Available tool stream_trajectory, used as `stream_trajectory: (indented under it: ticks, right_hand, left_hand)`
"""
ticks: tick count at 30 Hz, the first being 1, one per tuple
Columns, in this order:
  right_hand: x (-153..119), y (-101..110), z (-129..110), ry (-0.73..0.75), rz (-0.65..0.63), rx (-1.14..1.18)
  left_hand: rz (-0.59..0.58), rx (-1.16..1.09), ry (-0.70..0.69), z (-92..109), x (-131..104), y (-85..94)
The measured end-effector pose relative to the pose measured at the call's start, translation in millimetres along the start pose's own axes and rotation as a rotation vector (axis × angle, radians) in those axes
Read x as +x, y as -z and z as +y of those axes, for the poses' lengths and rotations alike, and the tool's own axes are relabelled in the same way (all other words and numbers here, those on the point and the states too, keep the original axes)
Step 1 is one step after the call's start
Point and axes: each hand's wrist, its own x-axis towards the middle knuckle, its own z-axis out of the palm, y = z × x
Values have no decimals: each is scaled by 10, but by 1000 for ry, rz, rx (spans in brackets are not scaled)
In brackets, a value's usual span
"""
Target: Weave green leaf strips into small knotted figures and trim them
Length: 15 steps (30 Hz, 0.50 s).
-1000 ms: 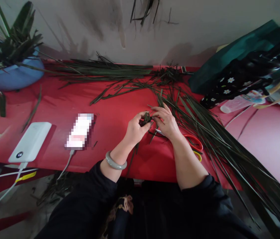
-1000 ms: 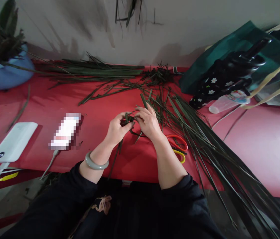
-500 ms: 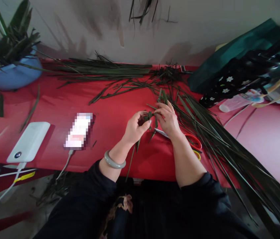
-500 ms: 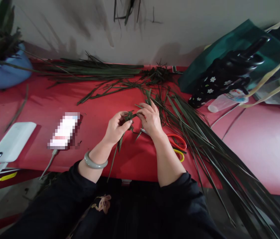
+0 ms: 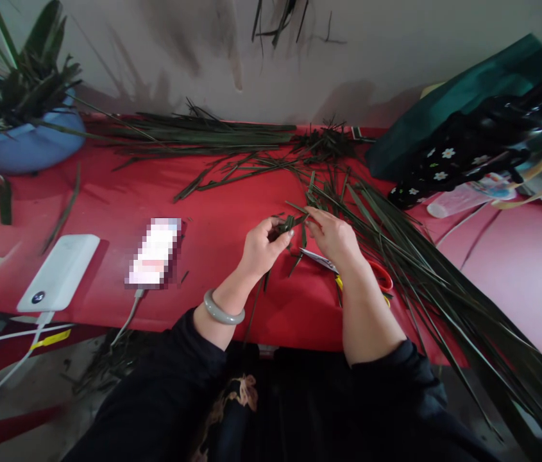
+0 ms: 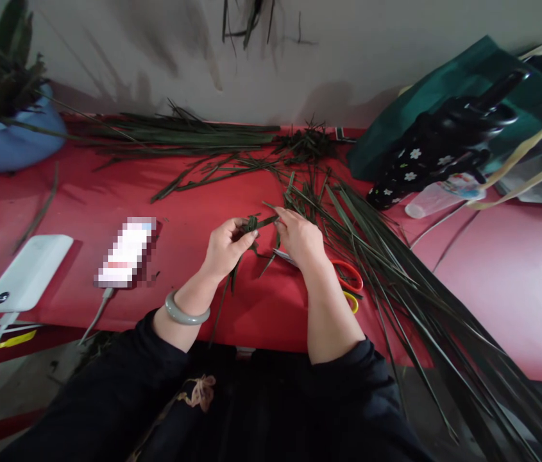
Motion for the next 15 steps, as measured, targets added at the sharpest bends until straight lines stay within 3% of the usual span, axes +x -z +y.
stream_trajectory:
  ticks: [6, 10, 15]
  right_hand:
    - [18, -6, -138, 217, -162, 235]
    - [27, -16, -162, 113, -119, 253]
    - [28, 0, -153, 22, -83, 309]
  left_hand:
    - [7, 48, -58, -18, 1, 2]
    - [33, 56, -58, -52, 0, -20]
    - [4, 167, -155, -44, -17, -37]
